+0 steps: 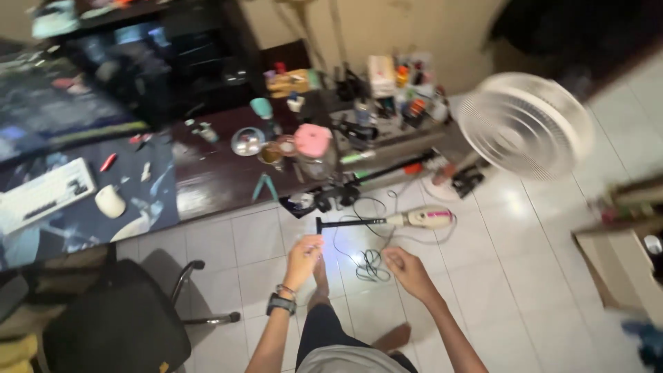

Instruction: The person operates a computer keyboard and mouse, picks up a cup on the desk, and then sits on the floor to assemble vacuum cleaner extension tubes, a nozzle attachment, and the handheld vacuum body by hand.

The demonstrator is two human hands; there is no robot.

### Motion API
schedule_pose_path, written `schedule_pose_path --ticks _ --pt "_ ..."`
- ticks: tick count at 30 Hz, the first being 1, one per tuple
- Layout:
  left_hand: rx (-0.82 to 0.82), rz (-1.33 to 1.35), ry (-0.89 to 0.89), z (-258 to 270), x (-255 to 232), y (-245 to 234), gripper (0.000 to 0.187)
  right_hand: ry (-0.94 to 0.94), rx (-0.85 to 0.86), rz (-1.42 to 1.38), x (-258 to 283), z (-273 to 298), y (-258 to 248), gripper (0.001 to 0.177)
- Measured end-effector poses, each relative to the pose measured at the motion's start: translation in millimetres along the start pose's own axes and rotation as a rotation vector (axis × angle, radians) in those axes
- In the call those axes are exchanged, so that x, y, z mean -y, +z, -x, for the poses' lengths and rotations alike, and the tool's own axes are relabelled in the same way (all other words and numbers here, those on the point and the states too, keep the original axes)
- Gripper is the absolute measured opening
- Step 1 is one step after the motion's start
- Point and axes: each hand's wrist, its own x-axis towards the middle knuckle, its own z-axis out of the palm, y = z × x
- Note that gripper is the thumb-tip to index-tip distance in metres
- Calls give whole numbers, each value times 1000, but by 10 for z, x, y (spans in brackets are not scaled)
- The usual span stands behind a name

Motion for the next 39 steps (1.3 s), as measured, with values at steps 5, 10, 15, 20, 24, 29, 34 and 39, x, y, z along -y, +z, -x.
schedule_pose_path --ticks 5,10,15,20,24,29,34,39 --pt "-281 -48 114 -796 8 -903 23 -225 137 -157 390 -1330 887 26" --pt "-366 -147 54 -1626 -226 -1431 34 -102 43 -85 762 -2575 2006 32" --pt "-263 -98 177 -2255 -161 -1625 48 155 -88 -286 918 -3222 2416 39" --pt "-121 -71 170 -2523 -95 -1543 66 333 -39 -421 887 -3379 2501 27" --pt "-122 -106 130 -2583 -217 -1552 62 193 -48 -440 875 -3371 2508 25" --pt "-136 -13 103 -2251 -596 -1854 48 52 15 -379 1101 -3118 2550 29" --pt "-109 200 318 -1677 -1290 -2430 30 -115 168 -250 2215 -2515 2193 29" --pt "-43 190 465 -1176 -2245 -2799 26 -346 374 -56 3558 -2178 1349 25"
